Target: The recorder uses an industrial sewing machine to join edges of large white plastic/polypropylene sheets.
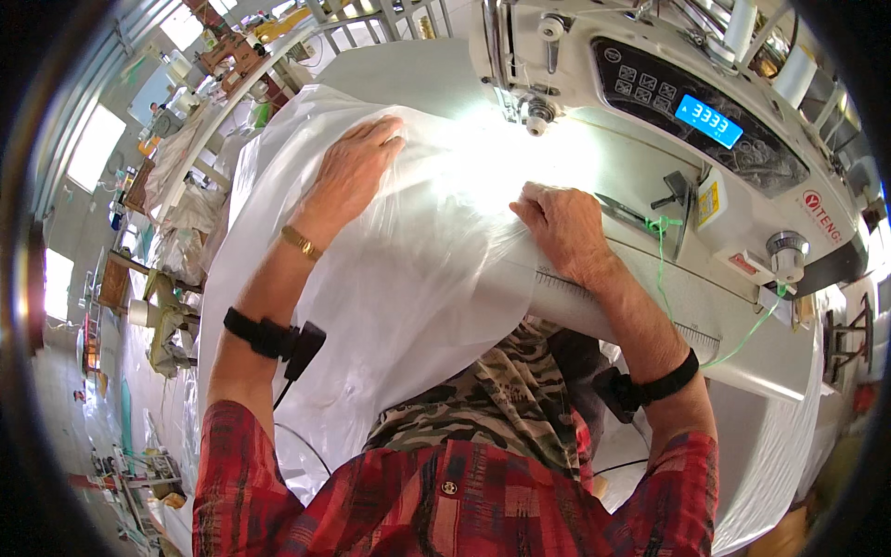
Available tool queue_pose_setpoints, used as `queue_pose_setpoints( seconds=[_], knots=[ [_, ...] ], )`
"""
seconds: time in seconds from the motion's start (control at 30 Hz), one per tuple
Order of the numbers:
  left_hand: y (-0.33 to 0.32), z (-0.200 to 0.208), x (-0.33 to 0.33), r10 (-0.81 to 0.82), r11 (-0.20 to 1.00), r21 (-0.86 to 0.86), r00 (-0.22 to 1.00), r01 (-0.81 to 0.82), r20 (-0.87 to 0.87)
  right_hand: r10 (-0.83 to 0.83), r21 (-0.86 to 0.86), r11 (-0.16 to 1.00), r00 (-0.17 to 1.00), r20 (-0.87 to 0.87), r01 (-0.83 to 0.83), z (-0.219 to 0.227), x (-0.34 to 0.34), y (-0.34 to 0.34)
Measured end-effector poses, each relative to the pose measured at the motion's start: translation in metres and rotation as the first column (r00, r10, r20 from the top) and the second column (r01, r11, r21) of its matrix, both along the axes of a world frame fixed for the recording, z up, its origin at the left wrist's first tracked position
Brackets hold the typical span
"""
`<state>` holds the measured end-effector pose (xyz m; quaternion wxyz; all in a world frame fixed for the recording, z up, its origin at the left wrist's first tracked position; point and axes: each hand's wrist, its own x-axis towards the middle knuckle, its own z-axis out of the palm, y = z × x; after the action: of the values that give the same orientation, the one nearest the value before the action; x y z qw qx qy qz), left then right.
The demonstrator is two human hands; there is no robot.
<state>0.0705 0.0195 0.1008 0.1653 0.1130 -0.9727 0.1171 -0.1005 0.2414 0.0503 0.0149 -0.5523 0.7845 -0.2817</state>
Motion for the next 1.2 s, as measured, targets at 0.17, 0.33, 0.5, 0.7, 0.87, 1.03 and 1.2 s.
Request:
queue_pose_setpoints(
  seconds=[0.17, 0.33, 0.5, 0.7, 0.87, 1.03, 1.2],
  knots=[
    [-0.032, 0.016, -0.023, -0.183, 0.869, -0.487, 0.971, 0.085, -0.156, 0.000, 0.000, 1.000, 1.000, -0.026, 0.000, 0.001, 0.000, 0.000],
    [-0.055, 0.029, -0.035, -0.046, 0.941, -0.336, 0.999, 0.034, -0.029, 0.014, -0.007, 1.000, 0.999, -0.037, -0.014, -0.002, 0.000, 0.001],
    [-0.057, 0.041, -0.033, 0.008, 0.998, 0.069, 0.992, 0.001, -0.124, 0.089, -0.085, 0.992, 0.994, -0.065, -0.094, -0.001, 0.004, 0.004],
    [-0.052, 0.080, -0.043, -0.109, 0.906, 0.403, 0.991, 0.129, -0.073, 0.462, -0.269, 0.816, 0.857, -0.226, -0.511, 0.003, 0.010, 0.008],
    [-0.032, 0.097, -0.064, -0.230, 0.973, 0.003, 0.965, 0.232, -0.128, 0.587, -0.176, 0.755, 0.771, -0.245, -0.631, -0.001, 0.015, 0.003],
    [-0.014, 0.106, -0.068, -0.312, 0.920, -0.271, 0.948, 0.283, -0.070, 0.610, -0.155, 0.739, 0.749, -0.259, -0.656, -0.001, 0.015, 0.006],
    [-0.007, 0.107, -0.059, -0.184, 0.926, -0.326, 0.982, 0.189, 0.047, 0.636, -0.156, 0.718, 0.731, -0.248, -0.678, 0.000, 0.018, 0.007]
  ],
)
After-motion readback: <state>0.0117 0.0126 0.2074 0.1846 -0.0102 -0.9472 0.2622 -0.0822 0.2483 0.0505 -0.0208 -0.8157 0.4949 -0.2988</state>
